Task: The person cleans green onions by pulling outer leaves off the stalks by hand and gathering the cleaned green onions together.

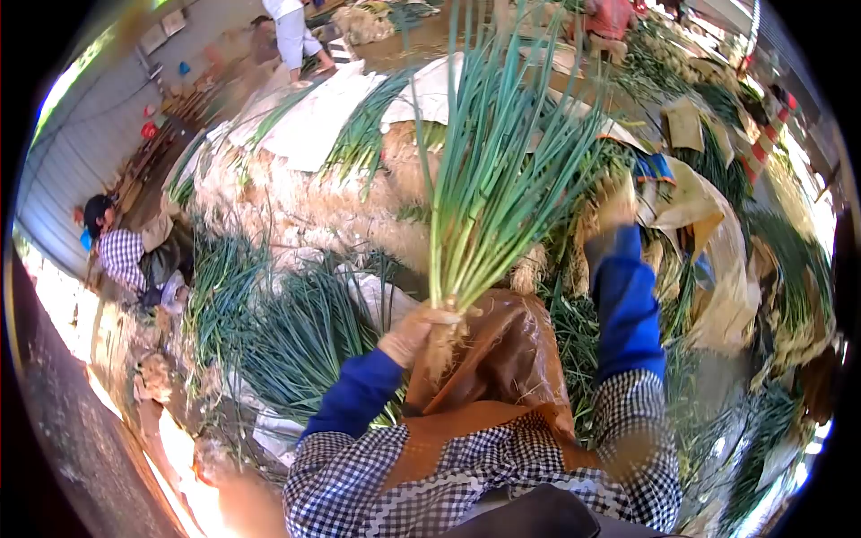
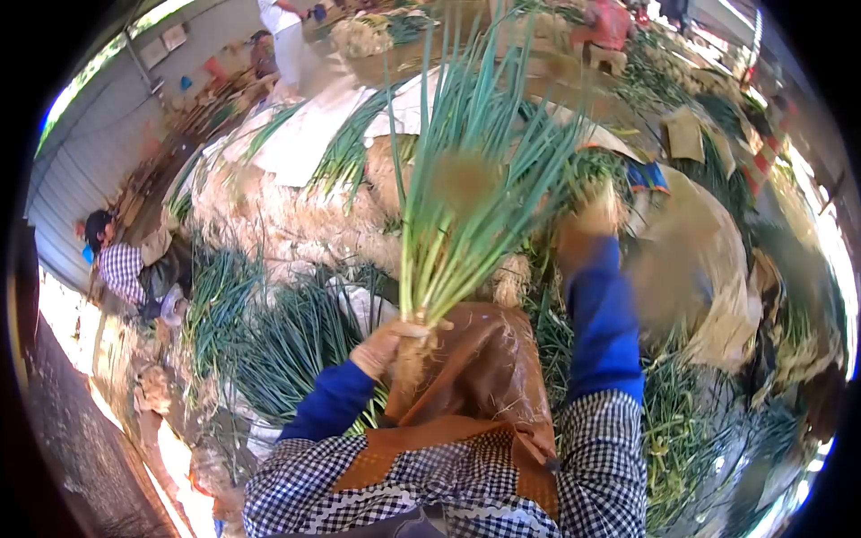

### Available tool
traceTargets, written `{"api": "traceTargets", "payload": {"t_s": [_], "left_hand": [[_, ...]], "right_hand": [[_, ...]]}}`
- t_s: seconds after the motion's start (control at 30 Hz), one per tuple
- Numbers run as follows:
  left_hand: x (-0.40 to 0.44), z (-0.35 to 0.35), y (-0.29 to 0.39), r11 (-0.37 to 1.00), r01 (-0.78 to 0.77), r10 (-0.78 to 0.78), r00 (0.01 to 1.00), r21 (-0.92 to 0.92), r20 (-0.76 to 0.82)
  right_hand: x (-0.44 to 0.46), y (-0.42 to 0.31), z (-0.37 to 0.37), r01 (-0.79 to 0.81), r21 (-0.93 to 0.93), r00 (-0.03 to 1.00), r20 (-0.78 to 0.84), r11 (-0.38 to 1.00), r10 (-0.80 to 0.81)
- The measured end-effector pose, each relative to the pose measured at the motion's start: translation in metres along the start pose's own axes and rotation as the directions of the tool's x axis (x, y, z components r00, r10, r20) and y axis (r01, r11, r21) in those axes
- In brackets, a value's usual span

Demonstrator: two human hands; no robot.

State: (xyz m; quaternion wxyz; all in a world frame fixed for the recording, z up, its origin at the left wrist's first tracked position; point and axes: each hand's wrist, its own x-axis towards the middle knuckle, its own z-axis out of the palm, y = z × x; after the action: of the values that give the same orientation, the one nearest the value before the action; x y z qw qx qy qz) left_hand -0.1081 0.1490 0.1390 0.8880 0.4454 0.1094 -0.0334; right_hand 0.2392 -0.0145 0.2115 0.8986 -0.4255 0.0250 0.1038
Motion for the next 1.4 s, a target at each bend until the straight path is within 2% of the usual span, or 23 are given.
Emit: {"api": "traceTargets", "payload": {"t_s": [0.1, 0.13, 0.17, 0.2, 0.27, 0.4, 0.5, 0.57, 0.63, 0.7, 0.77, 0.87, 0.9, 0.93, 0.97, 1.0, 1.1, 1.13, 1.17, 1.2, 1.3, 1.37, 1.4], "left_hand": [[0.019, -0.021, -0.035, 0.995, -0.028, 0.028, 1.000, -0.095, -0.001], [0.024, -0.032, -0.047, 0.995, -0.027, 0.030, 0.999, -0.100, 0.033], [0.026, -0.040, -0.056, 0.994, -0.021, 0.028, 0.997, -0.106, 0.065], [0.026, -0.044, -0.058, 0.991, -0.001, 0.012, 0.997, -0.130, 0.082], [0.016, -0.033, -0.048, 0.989, 0.030, -0.019, 0.997, -0.144, 0.075], [0.009, -0.008, -0.037, 0.987, -0.156, 0.156, 0.988, -0.032, 0.010], [0.004, -0.017, -0.041, 0.993, -0.071, 0.077, 0.995, -0.092, 0.056], [0.005, -0.033, -0.048, 0.995, -0.055, 0.064, 0.994, -0.088, 0.094], [0.003, -0.035, -0.047, 0.983, -0.067, 0.078, 0.995, -0.171, 0.056], [0.005, -0.049, -0.053, 0.977, -0.028, 0.044, 0.997, -0.210, 0.071], [0.004, -0.055, -0.056, 0.967, 0.014, 0.009, 0.996, -0.254, 0.086], [0.001, -0.052, -0.046, 0.967, 0.054, -0.026, 0.993, -0.250, 0.114], [0.001, -0.052, -0.047, 0.968, 0.062, -0.036, 0.994, -0.245, 0.107], [0.003, -0.052, -0.046, 0.969, 0.069, -0.046, 0.994, -0.238, 0.101], [0.003, -0.050, -0.047, 0.965, 0.077, -0.051, 0.993, -0.249, 0.111], [0.004, -0.049, -0.046, 0.968, 0.060, -0.029, 0.992, -0.245, 0.127], [0.006, -0.047, -0.051, 0.976, 0.048, -0.016, 0.989, -0.211, 0.148], [0.006, -0.044, -0.048, 0.983, 0.049, -0.027, 0.992, -0.177, 0.126], [0.004, -0.042, -0.046, 0.988, 0.048, -0.033, 0.994, -0.146, 0.102], [0.003, -0.040, -0.046, 0.993, 0.022, -0.011, 0.996, -0.114, 0.090], [0.005, -0.030, -0.046, 0.982, -0.077, 0.090, 0.993, -0.172, 0.071], [0.002, -0.036, -0.048, 0.988, -0.043, 0.053, 0.997, -0.147, 0.061], [0.004, -0.044, -0.054, 0.985, -0.037, 0.051, 0.996, -0.170, 0.079]], "right_hand": [[-0.048, 0.037, -0.017, 0.191, -0.298, 0.975, -0.052, 0.936, -0.215], [-0.034, 0.068, -0.038, 0.410, -0.350, 0.909, 0.236, 0.842, -0.344], [-0.050, 0.080, -0.034, 0.514, -0.675, 0.858, 0.397, 0.530, -0.326], [-0.065, 0.099, -0.023, 0.687, -0.435, 0.695, 0.626, 0.582, -0.353], [-0.100, 0.090, 0.020, 0.704, -0.690, 0.706, 0.706, -0.172, 0.057], [-0.066, 0.136, 0.052, 0.701, -0.692, 0.706, 0.642, -0.172, 0.297], [-0.029, 0.167, 0.052, 0.702, -0.702, 0.676, 0.607, -0.116, 0.419], [-0.029, 0.148, 0.056, 0.357, -0.855, 0.555, 0.519, 0.377, 0.651], [-0.041, 0.116, 0.045, -0.033, -0.536, 0.547, 0.697, 0.844, 0.463], [-0.045, 0.085, 0.011, 0.290, -0.278, 0.685, 0.729, 0.916, 0.005], [-0.056, 0.029, -0.048, -0.015, -0.063, 0.627, 0.776, 0.998, 0.058], [-0.076, -0.024, -0.155, 0.127, -0.205, 0.648, 0.758, 0.970, 0.076], [-0.088, -0.043, -0.187, 0.184, -0.633, 0.843, 0.495, 0.752, 0.210], [-0.094, -0.051, -0.201, 0.085, -0.907, 0.854, 0.280, 0.412, 0.439], [-0.094, -0.043, -0.209, 0.079, -0.913, 0.858, 0.267, 0.400, 0.438], [-0.091, -0.026, -0.219, 0.340, -0.905, 0.893, 0.225, -0.257, 0.389], [-0.131, 0.016, -0.082, 0.522, -0.788, 0.844, 0.422, -0.326, 0.331], [-0.131, 0.047, -0.058, 0.781, -0.624, 0.621, 0.773, -0.021, 0.131], [-0.124, 0.071, -0.028, 0.813, -0.546, 0.512, 0.836, 0.202, 0.196], [-0.128, 0.085, 0.007, 0.698, -0.653, 0.574, 0.755, 0.292, 0.317], [-0.092, 0.133, 0.052, 0.351, -0.922, 0.550, 0.344, 0.163, 0.761], [-0.080, 0.138, 0.064, 0.501, -0.851, 0.379, 0.380, 0.158, 0.844], [-0.077, 0.132, 0.058, 0.354, -0.888, 0.377, 0.422, 0.293, 0.824]]}}
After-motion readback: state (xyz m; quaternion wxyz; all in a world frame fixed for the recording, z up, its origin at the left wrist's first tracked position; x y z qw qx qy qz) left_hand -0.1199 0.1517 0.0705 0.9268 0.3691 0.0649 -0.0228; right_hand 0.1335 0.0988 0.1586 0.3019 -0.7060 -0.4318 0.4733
